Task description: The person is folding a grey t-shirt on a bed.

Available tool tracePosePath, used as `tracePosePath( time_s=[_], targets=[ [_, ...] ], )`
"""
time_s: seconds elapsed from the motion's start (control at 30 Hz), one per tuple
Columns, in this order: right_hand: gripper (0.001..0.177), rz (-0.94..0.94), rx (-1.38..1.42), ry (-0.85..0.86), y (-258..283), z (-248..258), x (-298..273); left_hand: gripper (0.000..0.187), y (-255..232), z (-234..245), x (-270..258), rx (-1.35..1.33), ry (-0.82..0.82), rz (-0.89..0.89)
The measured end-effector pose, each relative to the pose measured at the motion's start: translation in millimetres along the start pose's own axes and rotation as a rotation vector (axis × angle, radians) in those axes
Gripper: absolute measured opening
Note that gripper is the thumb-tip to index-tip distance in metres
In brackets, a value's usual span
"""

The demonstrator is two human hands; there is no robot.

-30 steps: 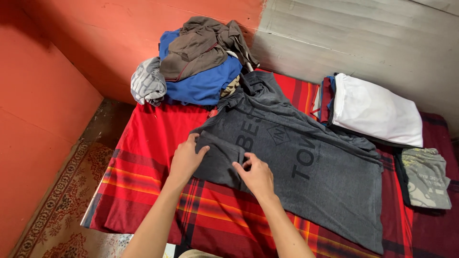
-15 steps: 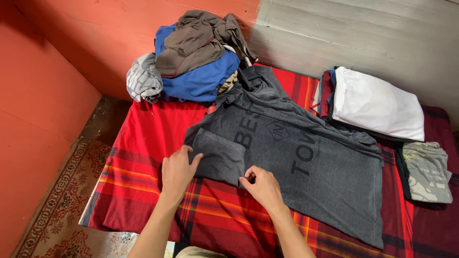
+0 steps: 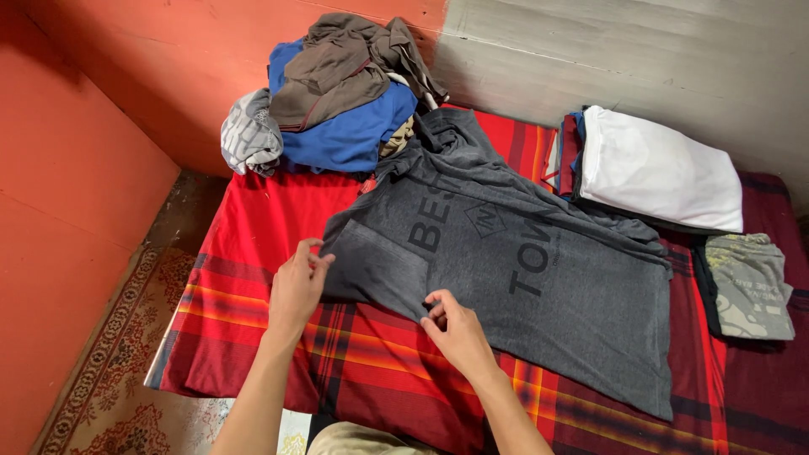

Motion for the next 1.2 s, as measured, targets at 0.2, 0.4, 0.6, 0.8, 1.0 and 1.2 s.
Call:
tracePosePath(
  time_s=[0.2, 0.4, 0.6, 0.8, 1.0, 1.2],
  targets=[
    [0.028, -0.022, 0.174, -0.123, -21, 5, 13, 0.034, -10, -3, -10, -0.105, 0.007, -0.052],
    [0.044, -0.132, 0.092, -0.018, -17, 3, 26, 0.028, -16, -8, 18, -0.193, -0.166, -0.261],
    [0.062, -0.214, -0.171, -0.021, -20, 2, 53, 0.037, 0, -29, 40, -0.084, 0.067, -0.085],
    [0.056, -0.319, -0.08, 0.052, 3, -3, 51, 0.064, 4, -16, 19, -0.041, 0.139, -0.047],
    [0.036, -0.047, 0.17, -0.284, -5, 5, 64, 0.079, 15, -13, 16, -0.086, 0.293, 0.15],
    [0.033, -0.066, 0.095, -0.297, -29, 5, 68, 0.069, 38, -6, 16, -0.189, 0.317, 0.094]
  ],
)
Point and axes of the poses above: each hand's wrist, its own x-axis towards the middle knuckle, its own z-axis out of the back of the hand, y = z × x, the point moved 6 cm from there along x, towards the middle knuckle, and after that the axes turned 6 degrees about -y, right-handed, at the moved point
